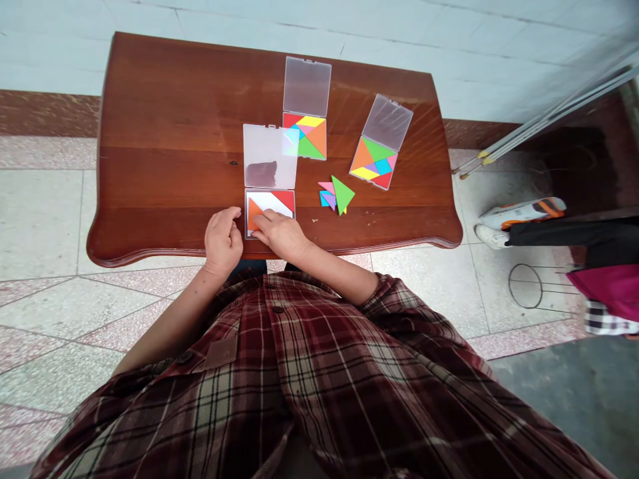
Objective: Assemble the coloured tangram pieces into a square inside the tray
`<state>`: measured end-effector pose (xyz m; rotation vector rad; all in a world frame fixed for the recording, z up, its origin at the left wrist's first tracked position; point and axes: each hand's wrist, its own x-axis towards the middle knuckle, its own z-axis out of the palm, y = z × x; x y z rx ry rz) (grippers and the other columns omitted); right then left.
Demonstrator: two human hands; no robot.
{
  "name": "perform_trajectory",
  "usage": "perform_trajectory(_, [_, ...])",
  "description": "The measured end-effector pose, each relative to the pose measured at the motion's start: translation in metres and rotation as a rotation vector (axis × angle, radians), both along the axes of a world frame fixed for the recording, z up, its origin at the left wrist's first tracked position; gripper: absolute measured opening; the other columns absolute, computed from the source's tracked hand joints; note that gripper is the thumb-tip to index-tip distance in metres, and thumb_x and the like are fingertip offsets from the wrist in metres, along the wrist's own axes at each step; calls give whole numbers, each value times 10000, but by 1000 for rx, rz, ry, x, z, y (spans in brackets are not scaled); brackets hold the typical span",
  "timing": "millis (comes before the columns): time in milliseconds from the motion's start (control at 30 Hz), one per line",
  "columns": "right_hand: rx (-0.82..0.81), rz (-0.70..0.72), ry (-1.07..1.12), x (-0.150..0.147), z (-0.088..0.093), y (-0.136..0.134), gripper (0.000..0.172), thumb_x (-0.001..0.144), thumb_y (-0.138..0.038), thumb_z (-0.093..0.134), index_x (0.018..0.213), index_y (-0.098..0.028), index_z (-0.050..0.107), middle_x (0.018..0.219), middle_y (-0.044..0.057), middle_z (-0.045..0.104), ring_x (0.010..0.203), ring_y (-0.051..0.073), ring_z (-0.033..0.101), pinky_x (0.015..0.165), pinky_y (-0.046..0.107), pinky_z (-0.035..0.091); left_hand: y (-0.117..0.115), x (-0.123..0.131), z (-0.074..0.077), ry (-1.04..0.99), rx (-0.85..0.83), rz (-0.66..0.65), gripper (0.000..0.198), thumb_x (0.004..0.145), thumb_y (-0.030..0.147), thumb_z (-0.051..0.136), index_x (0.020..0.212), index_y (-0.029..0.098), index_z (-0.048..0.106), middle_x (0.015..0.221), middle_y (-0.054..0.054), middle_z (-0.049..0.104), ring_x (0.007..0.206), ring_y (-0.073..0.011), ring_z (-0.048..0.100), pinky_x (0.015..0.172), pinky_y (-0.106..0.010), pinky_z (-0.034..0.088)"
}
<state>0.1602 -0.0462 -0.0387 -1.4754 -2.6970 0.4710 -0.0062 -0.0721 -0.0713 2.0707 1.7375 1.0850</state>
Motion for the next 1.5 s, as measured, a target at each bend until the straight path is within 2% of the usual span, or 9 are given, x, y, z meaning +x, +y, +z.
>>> perform_trajectory(333, [-150, -227, 107, 14, 20, 11, 331, 963, -291, 528, 1258, -148, 568, 1191, 122, 643, 1015, 227, 623, 815, 314, 458, 1, -1, -3, -17, -3, -17, 359, 825, 137, 371, 1109, 177, 587, 1053, -98, 689, 988, -229, 622, 958, -404, 479])
perform_trajectory(567, [-69, -132, -43, 2, 24, 12, 454, 911, -350, 619, 1287, -106, 547, 1240, 188, 602, 1077, 274, 617, 841, 347, 476, 1, 1, -3, 24, 12, -20, 362, 820, 142, 373, 1100, 172, 601, 1015, -94, 689, 963, -228, 619, 932, -391, 489])
perform_trajectory(800, [-4, 88, -199, -9, 31, 15, 386, 946, -310, 490, 1174, -25, 615, 1109, 242, 652, 993, 333, 653, 833, 406, 470, 1, 1, -3, 57, -6, -31, 379, 819, 145, 377, 1121, 169, 604, 1081, -110, 684, 1017, -245, 613, 945, -410, 483])
perform_trajectory(933, [-15, 48, -167, -5, 31, 13, 357, 939, -185, 381, 1161, -33, 614, 1098, 252, 669, 983, 321, 660, 791, 400, 476, 1, 0, -4, 38, 12, -30, 388, 808, 132, 372, 1114, 153, 609, 1050, -115, 683, 992, -244, 612, 935, -402, 484])
perform_trajectory(1100, [-205, -253, 98, 11, 30, 25, 279, 899, -155, 430, 1123, -103, 589, 883, 131, 710, 826, 245, 679, 752, 358, 499, 1, 1, -4, 31, 26, -33, 377, 798, 129, 377, 1087, 149, 618, 991, -111, 681, 945, -244, 610, 910, -400, 486])
perform_trajectory(1233, [-540, -436, 429, 14, 23, 31, 417, 845, -100, 470, 1258, -142, 446, 681, -13, 637, 596, 167, 643, 633, 301, 519, 2, 1, -3, 46, 5, -27, 374, 796, 133, 382, 1086, 163, 616, 1020, -107, 681, 964, -243, 608, 916, -398, 483])
perform_trajectory(1300, [-595, -450, 470, 12, 20, 31, 383, 847, -115, 492, 1225, -156, 444, 657, -39, 607, 548, 152, 624, 596, 288, 506, 2, 1, -3, 48, -5, -24, 369, 805, 140, 381, 1089, 171, 614, 1038, -104, 679, 978, -243, 607, 922, -398, 481])
perform_trajectory(1400, [-507, -364, 420, 9, 19, 28, 202, 853, -149, 543, 1052, -171, 514, 641, -47, 589, 553, 135, 610, 634, 282, 488, 1, 1, -2, 36, -10, -30, 355, 825, 151, 374, 1088, 182, 612, 1050, -101, 676, 988, -244, 601, 927, -403, 478])
perform_trajectory(1500, [-444, -333, 410, 9, 20, 26, 126, 847, -139, 575, 955, -181, 526, 629, -53, 586, 571, 122, 606, 656, 270, 471, 1, 1, -1, 23, -16, -39, 345, 834, 156, 375, 1084, 185, 611, 1036, -101, 671, 981, -246, 595, 926, -407, 474])
